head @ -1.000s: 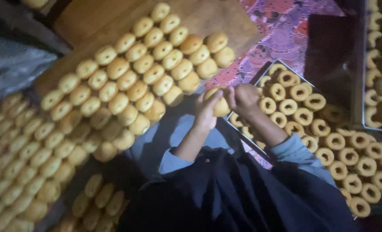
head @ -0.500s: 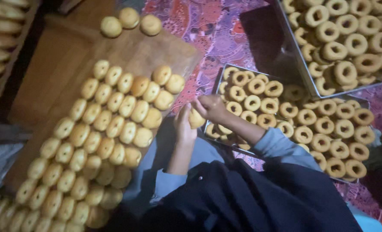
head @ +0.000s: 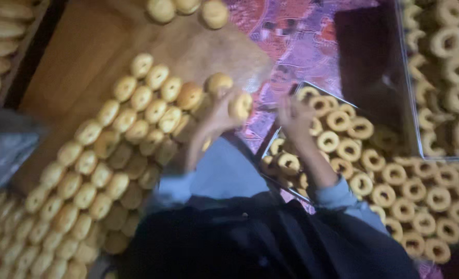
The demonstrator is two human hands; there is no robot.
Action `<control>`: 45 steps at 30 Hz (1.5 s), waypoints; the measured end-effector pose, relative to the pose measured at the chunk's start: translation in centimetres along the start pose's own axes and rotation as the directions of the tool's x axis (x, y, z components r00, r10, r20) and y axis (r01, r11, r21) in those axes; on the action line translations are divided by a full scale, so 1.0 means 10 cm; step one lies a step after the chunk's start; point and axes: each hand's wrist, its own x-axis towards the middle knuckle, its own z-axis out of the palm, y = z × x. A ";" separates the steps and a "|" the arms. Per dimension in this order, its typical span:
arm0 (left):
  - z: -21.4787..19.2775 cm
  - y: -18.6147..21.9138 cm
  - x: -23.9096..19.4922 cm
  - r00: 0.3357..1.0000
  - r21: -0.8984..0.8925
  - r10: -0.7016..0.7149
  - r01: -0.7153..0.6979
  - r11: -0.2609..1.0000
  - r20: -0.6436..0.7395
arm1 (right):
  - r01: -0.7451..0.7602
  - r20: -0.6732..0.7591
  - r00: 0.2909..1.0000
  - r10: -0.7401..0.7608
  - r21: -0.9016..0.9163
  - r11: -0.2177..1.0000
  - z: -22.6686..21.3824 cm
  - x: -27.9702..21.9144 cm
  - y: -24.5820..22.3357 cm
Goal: The person repeatedly picks up round doughnuts from a wooden board, uses a small knife to cut a hole in the center, and places the resulting ring-shaped doughnuts into a metal tray. The process is continuous and repetitive throughout the clip.
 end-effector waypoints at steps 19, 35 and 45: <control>-0.20 -1.78 0.90 0.972 0.145 0.001 -0.036 0.989 0.234 | -0.353 -0.088 0.933 0.349 -0.040 0.935 -0.34 -0.15 0.58; -0.97 -2.47 1.73 0.646 -0.096 -0.555 0.603 0.792 -0.524 | -0.437 -0.022 0.899 0.438 0.022 0.899 -0.19 -0.19 0.57; 0.03 -0.97 -0.36 0.841 -0.865 -0.537 -0.217 -0.453 0.070 | -0.175 0.163 0.977 0.135 0.265 0.948 0.34 -0.22 -0.58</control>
